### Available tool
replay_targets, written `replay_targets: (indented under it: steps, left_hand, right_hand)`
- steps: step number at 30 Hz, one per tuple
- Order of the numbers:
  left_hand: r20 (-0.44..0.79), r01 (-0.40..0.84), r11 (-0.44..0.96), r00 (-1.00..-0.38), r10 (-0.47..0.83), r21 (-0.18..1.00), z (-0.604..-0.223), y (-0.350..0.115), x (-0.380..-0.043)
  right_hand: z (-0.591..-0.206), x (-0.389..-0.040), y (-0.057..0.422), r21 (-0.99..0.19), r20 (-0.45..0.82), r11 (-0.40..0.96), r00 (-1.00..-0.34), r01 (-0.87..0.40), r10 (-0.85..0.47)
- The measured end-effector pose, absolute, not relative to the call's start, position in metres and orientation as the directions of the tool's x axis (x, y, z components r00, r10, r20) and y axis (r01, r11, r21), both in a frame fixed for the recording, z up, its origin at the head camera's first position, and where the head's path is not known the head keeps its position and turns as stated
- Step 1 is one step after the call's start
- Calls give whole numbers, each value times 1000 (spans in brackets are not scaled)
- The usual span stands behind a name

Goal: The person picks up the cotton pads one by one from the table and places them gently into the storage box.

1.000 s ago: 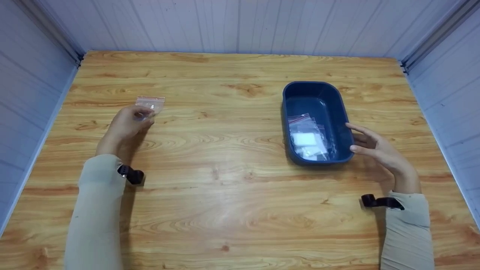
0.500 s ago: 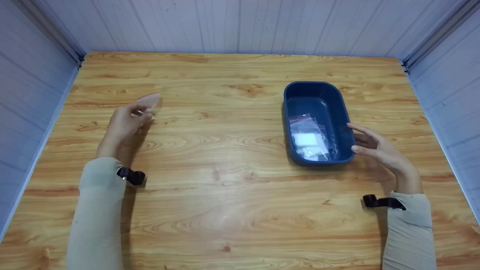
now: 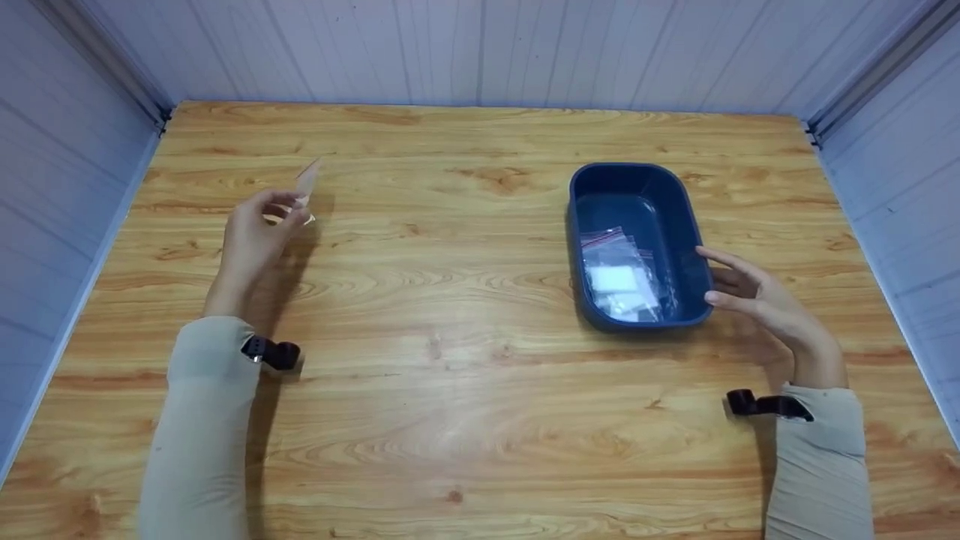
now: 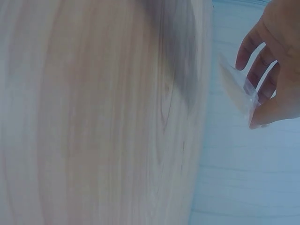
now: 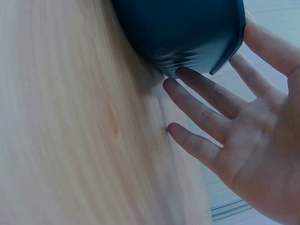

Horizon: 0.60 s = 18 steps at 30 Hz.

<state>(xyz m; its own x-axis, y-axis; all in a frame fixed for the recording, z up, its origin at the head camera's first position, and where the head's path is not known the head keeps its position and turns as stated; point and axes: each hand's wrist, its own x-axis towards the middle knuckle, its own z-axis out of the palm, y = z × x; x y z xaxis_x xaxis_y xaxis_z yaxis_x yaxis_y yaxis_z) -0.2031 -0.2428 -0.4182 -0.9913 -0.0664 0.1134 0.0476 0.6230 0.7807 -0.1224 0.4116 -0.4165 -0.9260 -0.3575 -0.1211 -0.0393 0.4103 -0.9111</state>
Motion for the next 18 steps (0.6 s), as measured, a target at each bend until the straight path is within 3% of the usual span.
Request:
replay_targets:
  steps: [18]
  left_hand:
    - [174,121,587,-984,-36,801,-424,-202,-210]
  right_hand:
    - [-416,-124,412,-912,-130,410,-927,-27,-352]
